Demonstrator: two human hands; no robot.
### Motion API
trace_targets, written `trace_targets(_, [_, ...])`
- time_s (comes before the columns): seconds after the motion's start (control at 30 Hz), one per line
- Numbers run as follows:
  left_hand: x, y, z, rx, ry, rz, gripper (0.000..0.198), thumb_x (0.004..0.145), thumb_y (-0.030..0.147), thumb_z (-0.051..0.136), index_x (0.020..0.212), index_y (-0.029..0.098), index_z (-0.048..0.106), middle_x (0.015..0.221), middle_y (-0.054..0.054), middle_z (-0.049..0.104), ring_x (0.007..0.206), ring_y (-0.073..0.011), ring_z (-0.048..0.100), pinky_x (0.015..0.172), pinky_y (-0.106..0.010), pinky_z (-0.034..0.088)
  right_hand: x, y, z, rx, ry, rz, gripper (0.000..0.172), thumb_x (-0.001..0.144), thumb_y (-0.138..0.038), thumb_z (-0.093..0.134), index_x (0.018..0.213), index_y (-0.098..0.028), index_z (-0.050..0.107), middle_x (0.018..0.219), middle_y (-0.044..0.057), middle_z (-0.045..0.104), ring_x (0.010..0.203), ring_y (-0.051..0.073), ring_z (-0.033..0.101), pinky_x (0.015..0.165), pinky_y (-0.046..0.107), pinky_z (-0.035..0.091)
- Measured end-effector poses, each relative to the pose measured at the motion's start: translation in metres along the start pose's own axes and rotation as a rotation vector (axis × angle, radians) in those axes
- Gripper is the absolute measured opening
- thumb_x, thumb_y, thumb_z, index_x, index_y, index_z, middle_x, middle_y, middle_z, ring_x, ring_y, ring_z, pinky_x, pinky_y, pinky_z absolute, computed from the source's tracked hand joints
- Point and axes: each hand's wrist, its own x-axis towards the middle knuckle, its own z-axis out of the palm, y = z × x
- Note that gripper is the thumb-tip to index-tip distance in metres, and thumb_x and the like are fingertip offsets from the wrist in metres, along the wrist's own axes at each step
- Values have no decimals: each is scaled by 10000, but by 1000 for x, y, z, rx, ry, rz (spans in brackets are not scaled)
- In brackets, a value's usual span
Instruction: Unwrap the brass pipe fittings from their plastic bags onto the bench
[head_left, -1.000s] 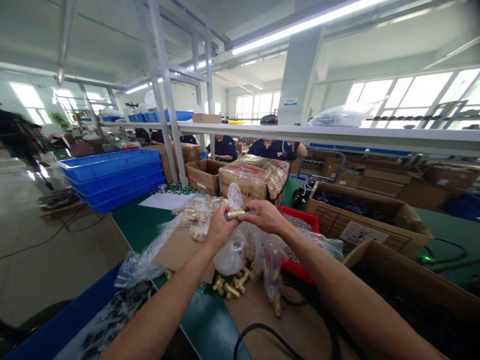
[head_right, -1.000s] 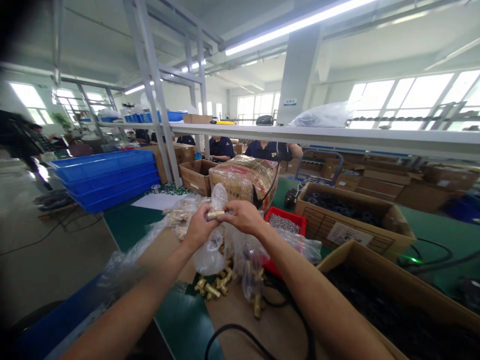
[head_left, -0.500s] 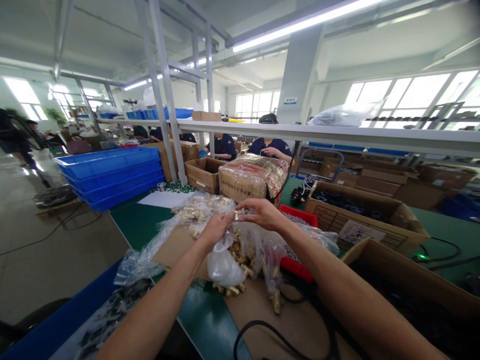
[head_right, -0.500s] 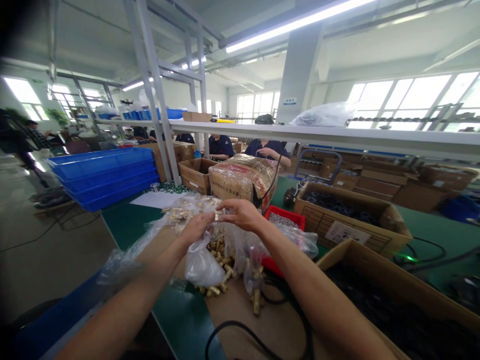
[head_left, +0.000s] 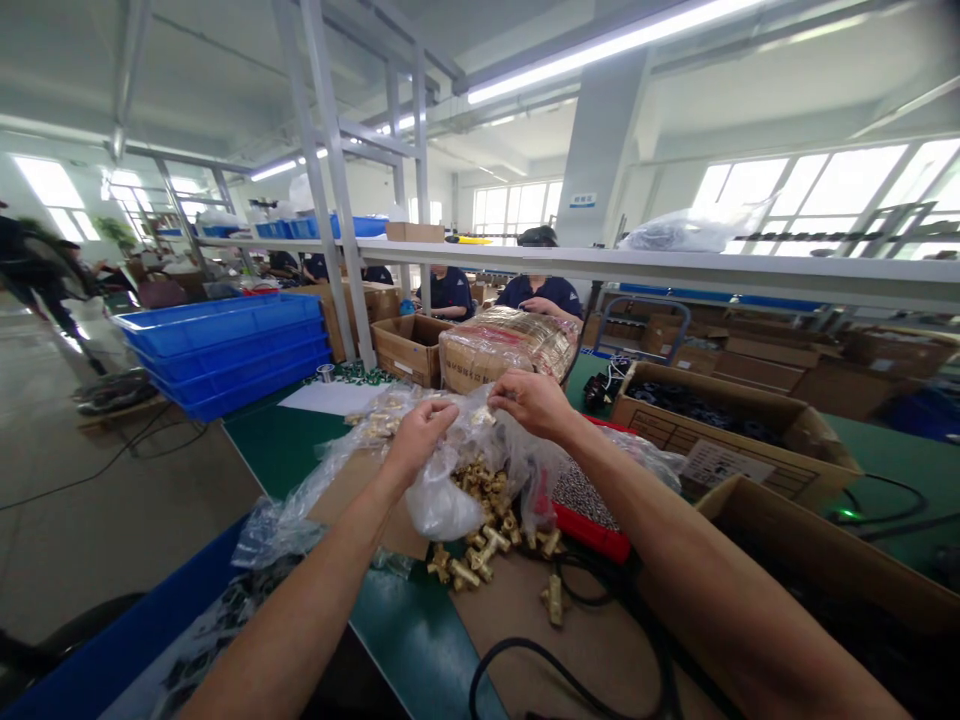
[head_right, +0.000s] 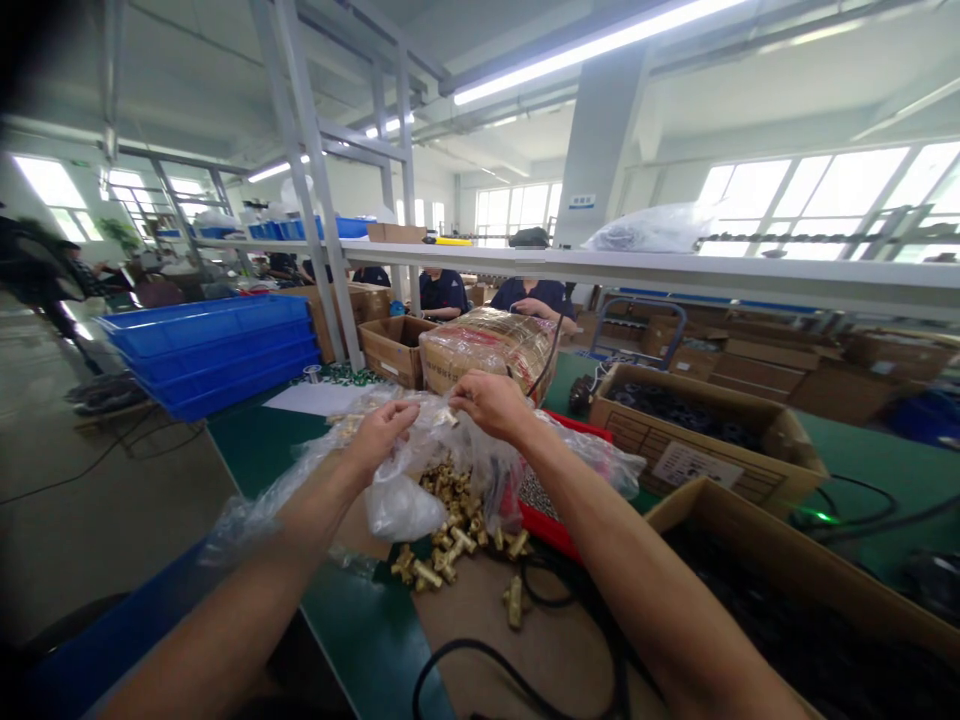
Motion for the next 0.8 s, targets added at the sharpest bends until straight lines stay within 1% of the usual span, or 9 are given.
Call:
trace_targets(0.07, [4, 10, -1, 58, -52, 53, 494, 721, 528, 702, 1059, 168, 683, 629, 14, 584, 507, -108, 458, 525, -228, 352, 5, 0, -1, -57, 0, 19, 129, 864, -339, 640, 840, -237, 714, 902, 4, 700, 826, 158, 631, 717, 252, 415])
trace_targets(0.13, [8, 17, 2, 234, -87, 170, 502, 662, 498, 762, 1056, 191, 709, 625, 5, 600, 544, -137, 493, 563, -247, 355, 8, -1, 0, -92, 28, 64, 164, 871, -376, 626, 848, -242, 717, 920, 10, 714, 846, 172, 641, 718, 264, 421])
trace_targets(0.2, [13, 19, 8, 434, -80, 304, 355, 691, 441, 746, 967, 217, 744, 641, -19, 628, 607, -172, 534, 610, -267, 358, 9, -2, 2, -116, 48, 123, 191, 876, -401, 613, 859, -246, 723, 926, 18, 727, 859, 185, 649, 717, 275, 428])
trace_targets(0.27, [21, 19, 13, 534, -64, 369, 154, 742, 357, 690, 800, 231, 759, 680, -43, 664, 669, -192, 565, 646, -279, 357, 6, -2, 4, -133, 30, 154, 199, 873, -414, 613, 866, -251, 727, 916, 22, 735, 859, 195, 656, 713, 282, 435])
trace_targets(0.33, [31, 18, 14, 552, -74, 362, 138, 754, 290, 651, 664, 227, 734, 674, -45, 674, 669, -191, 568, 642, -280, 349, 2, 1, 4, -133, -4, 161, 208, 874, -427, 612, 864, -255, 727, 916, 20, 739, 854, 196, 661, 714, 285, 443])
trace_targets(0.4, [42, 20, 14, 571, -65, 347, 165, 749, 276, 637, 616, 211, 711, 635, -38, 661, 632, -185, 555, 620, -282, 336, -1, 8, 2, -115, -13, 189, 215, 870, -448, 614, 898, -263, 721, 947, 17, 739, 874, 199, 665, 736, 292, 458])
trace_targets(0.6, [63, 36, 17, 570, -17, 341, 201, 745, 318, 633, 633, 175, 720, 629, -34, 662, 632, -177, 546, 628, -280, 343, -8, 29, -12, -164, 70, 380, 409, 809, -535, 652, 1130, -282, 666, 1063, 75, 722, 995, 289, 658, 831, 410, 497])
trace_targets(0.7, [68, 39, 17, 533, 19, 345, 231, 753, 346, 622, 661, 164, 732, 631, -26, 662, 648, -172, 554, 625, -273, 347, -10, 31, -15, -154, 58, 365, 448, 807, -559, 639, 1155, -279, 665, 1095, 85, 715, 1024, 299, 651, 851, 424, 499])
trace_targets(0.8, [75, 38, 17, 476, 50, 326, 256, 743, 359, 614, 662, 148, 735, 585, -14, 632, 622, -164, 544, 593, -263, 344, -9, 30, -14, -77, 51, 343, 442, 806, -522, 651, 1164, -263, 671, 1136, 85, 703, 1035, 290, 647, 874, 418, 493])
